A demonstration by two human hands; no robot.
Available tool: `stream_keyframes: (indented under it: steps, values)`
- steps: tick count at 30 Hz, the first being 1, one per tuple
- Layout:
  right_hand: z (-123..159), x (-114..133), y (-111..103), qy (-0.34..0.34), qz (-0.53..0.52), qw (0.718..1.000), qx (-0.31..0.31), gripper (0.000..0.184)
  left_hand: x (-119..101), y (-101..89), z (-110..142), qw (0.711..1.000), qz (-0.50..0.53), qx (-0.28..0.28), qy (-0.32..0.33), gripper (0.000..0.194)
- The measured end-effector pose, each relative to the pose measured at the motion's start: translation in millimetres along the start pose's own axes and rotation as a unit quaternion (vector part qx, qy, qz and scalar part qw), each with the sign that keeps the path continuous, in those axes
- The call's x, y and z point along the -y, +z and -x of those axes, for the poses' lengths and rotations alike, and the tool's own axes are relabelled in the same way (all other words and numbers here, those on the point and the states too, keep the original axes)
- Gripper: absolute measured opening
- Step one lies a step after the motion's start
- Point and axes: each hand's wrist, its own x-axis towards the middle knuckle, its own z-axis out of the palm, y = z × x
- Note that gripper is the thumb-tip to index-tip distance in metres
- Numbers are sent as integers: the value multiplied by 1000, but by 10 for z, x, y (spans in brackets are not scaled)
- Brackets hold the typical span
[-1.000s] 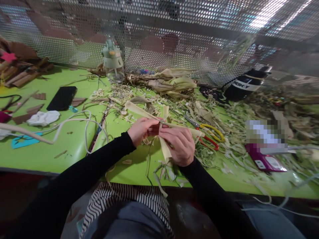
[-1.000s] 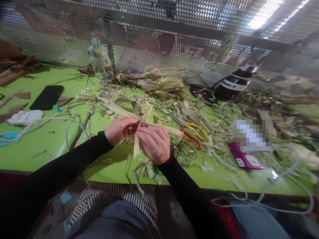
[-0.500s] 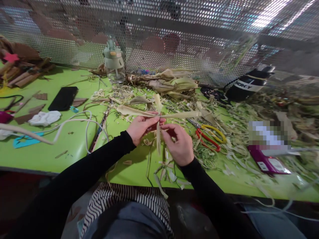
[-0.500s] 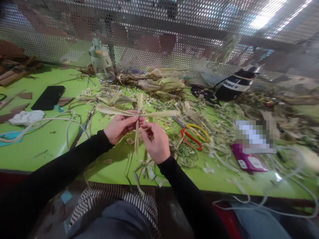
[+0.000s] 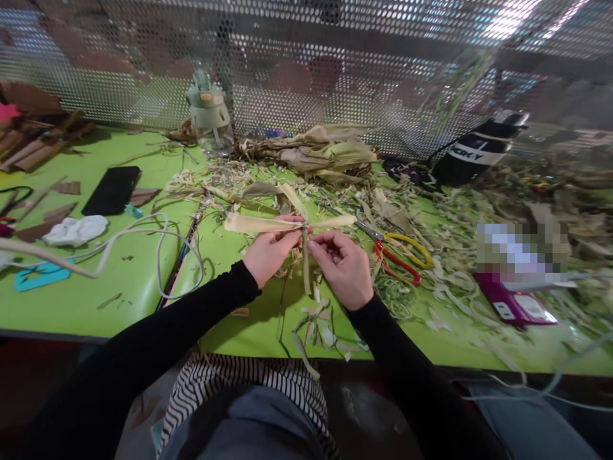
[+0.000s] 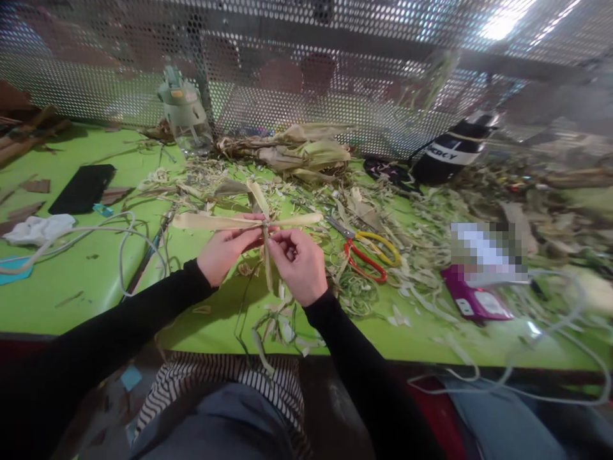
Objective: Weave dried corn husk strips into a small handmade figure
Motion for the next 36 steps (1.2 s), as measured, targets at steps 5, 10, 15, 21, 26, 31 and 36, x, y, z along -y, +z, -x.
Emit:
stream_keyframes:
  steps: [5,10,15,21,26,31,36]
  values:
    - [-40,-40,13,41,-36,998,9,13,33,-6,20,990,-131,19,55,16]
    - [-58,-12,-1,111,-125,985,29,17,9,-13,31,973,-215,19,82,17]
    - [-54,28,-12,217,-264,934,104,27,43,-38,-6,983,-174,20,57,20]
    - [-44,-11,-32,13,-40,999,17,14,6,-21,-14,999,-1,-23,-42,16]
    - [-28,1,-74,-293,236,926,22,20,-21,-55,-30,992,92,-5,-90,12]
    - [23,-3,-71,-386,320,865,34,20,11,-57,-24,993,78,17,-81,19]
    - [81,-14,-29,-396,283,869,84,26,5,-29,12,993,82,34,-81,19]
